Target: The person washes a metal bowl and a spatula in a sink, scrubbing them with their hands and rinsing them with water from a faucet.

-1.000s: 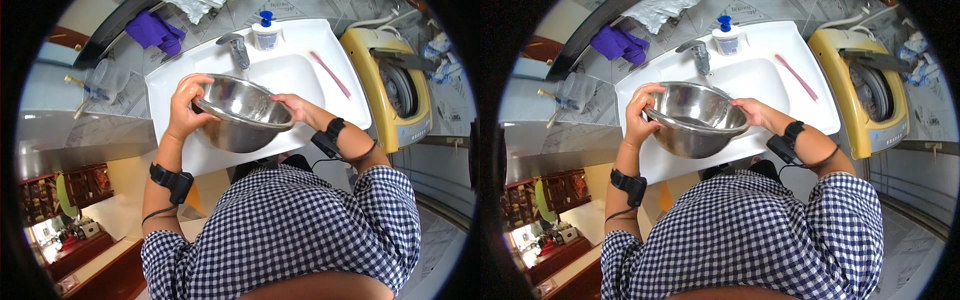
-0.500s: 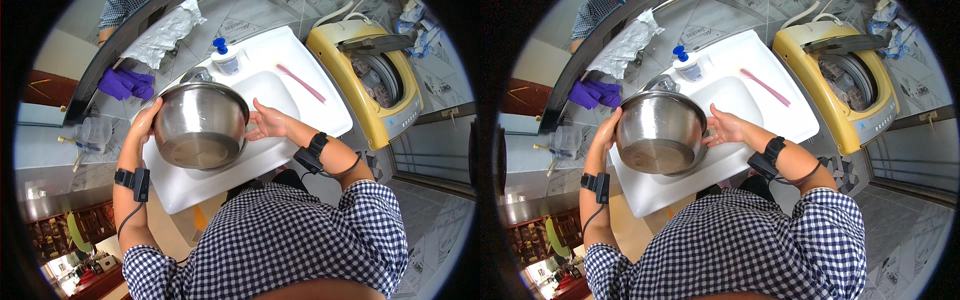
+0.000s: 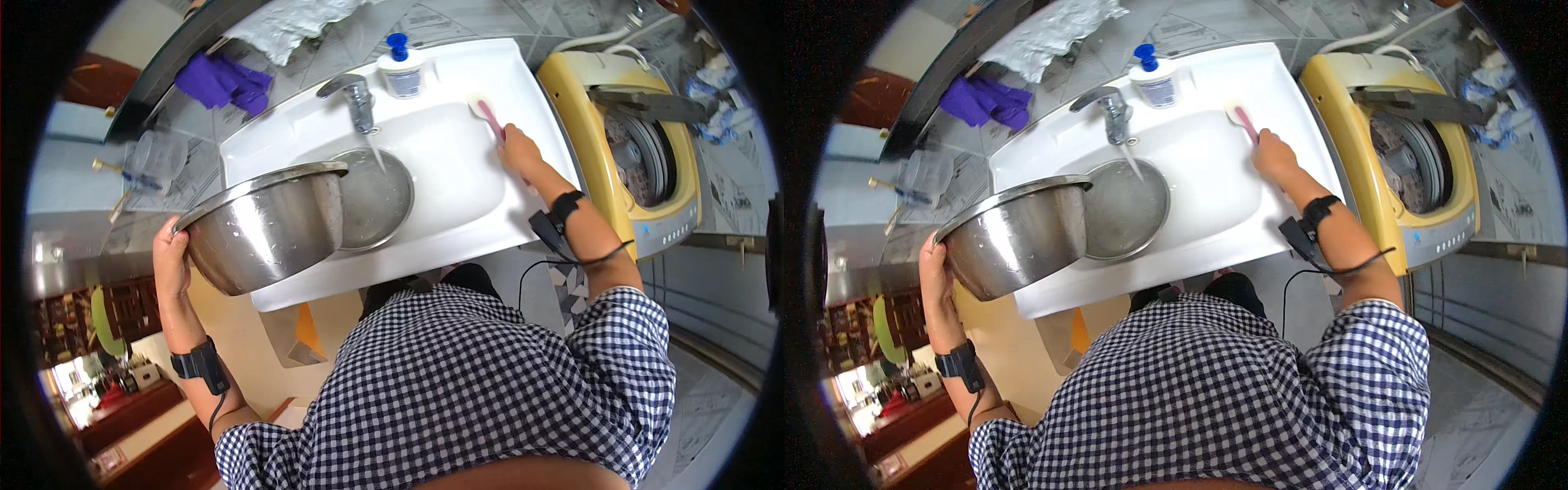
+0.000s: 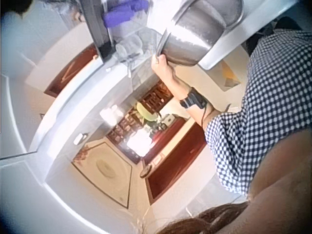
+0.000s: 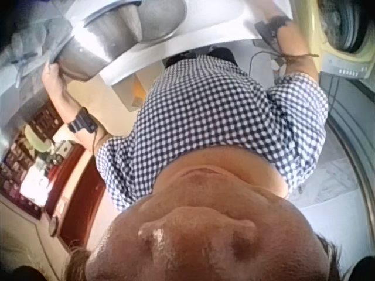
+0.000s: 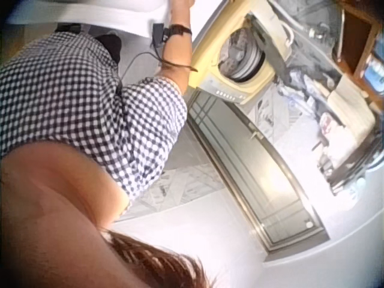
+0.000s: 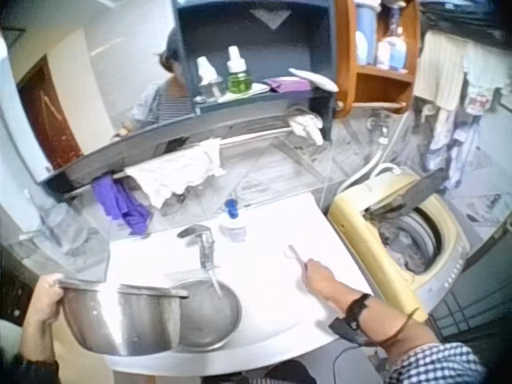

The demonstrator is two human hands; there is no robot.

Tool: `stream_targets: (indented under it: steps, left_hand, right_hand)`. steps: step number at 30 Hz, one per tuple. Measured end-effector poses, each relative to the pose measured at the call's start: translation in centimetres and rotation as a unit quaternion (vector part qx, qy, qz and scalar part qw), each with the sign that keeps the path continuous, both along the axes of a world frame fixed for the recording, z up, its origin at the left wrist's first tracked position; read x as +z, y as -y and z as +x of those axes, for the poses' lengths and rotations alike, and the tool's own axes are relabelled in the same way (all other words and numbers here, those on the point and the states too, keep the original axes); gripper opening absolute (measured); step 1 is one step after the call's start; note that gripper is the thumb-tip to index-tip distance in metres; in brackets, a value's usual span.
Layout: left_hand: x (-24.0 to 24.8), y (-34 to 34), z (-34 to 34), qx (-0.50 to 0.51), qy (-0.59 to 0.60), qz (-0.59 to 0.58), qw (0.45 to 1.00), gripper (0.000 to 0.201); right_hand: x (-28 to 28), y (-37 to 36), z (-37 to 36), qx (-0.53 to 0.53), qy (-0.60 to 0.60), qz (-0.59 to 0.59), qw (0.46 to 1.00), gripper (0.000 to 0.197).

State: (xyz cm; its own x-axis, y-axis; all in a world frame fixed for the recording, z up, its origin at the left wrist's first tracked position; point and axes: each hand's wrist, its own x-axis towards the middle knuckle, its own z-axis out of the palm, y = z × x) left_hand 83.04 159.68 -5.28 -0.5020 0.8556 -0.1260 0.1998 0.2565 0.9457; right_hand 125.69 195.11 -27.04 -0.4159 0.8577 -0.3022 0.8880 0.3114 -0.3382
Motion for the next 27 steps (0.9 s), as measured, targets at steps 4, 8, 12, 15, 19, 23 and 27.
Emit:
stream_targets:
  steps: [4, 8, 12, 15, 19, 23, 27]
  left_hand:
    - [1.0, 4.2, -0.5, 0.034, -0.082, 0.003, 0.996, 0.040]
    - [1.9, 3.9, 1.1, 0.042, -0.137, 0.006, 0.990, 0.029]
    - [2.1, 4.5, 2.2, 0.043, -0.158, -0.018, 0.986, 0.020]
    - [1.5, 5.5, 3.2, 0.058, -0.140, -0.022, 0.988, 0.023]
    - [1.0, 6.8, 3.0, 0.041, -0.167, 0.046, 0.984, 0.030]
    - [2.0, 7.6, 3.5, 0.035, -0.165, 0.051, 0.984, 0.036]
    - [3.0, 8.5, 5.2, 0.014, -0.202, 0.072, 0.977, 0.038]
  right_hand:
    - [0.2, 4.6, -4.2, 0.067, -0.103, -0.122, 0.985, 0.030]
    - [-3.6, 6.9, -8.4, 0.174, -0.210, -0.125, 0.954, 0.032]
    - [-4.4, 7.6, -13.1, 0.108, -0.249, -0.316, 0.909, 0.024]
    - [-5.4, 7.3, -17.0, 0.040, -0.301, -0.420, 0.855, 0.016]
    - [-4.3, 4.5, -19.6, 0.093, -0.175, -0.379, 0.904, 0.041]
    - [-4.0, 3.6, -19.3, 0.229, -0.017, -0.218, 0.949, 0.050]
    - [-2.8, 4.5, -17.4, 0.203, -0.092, -0.248, 0.943, 0.026]
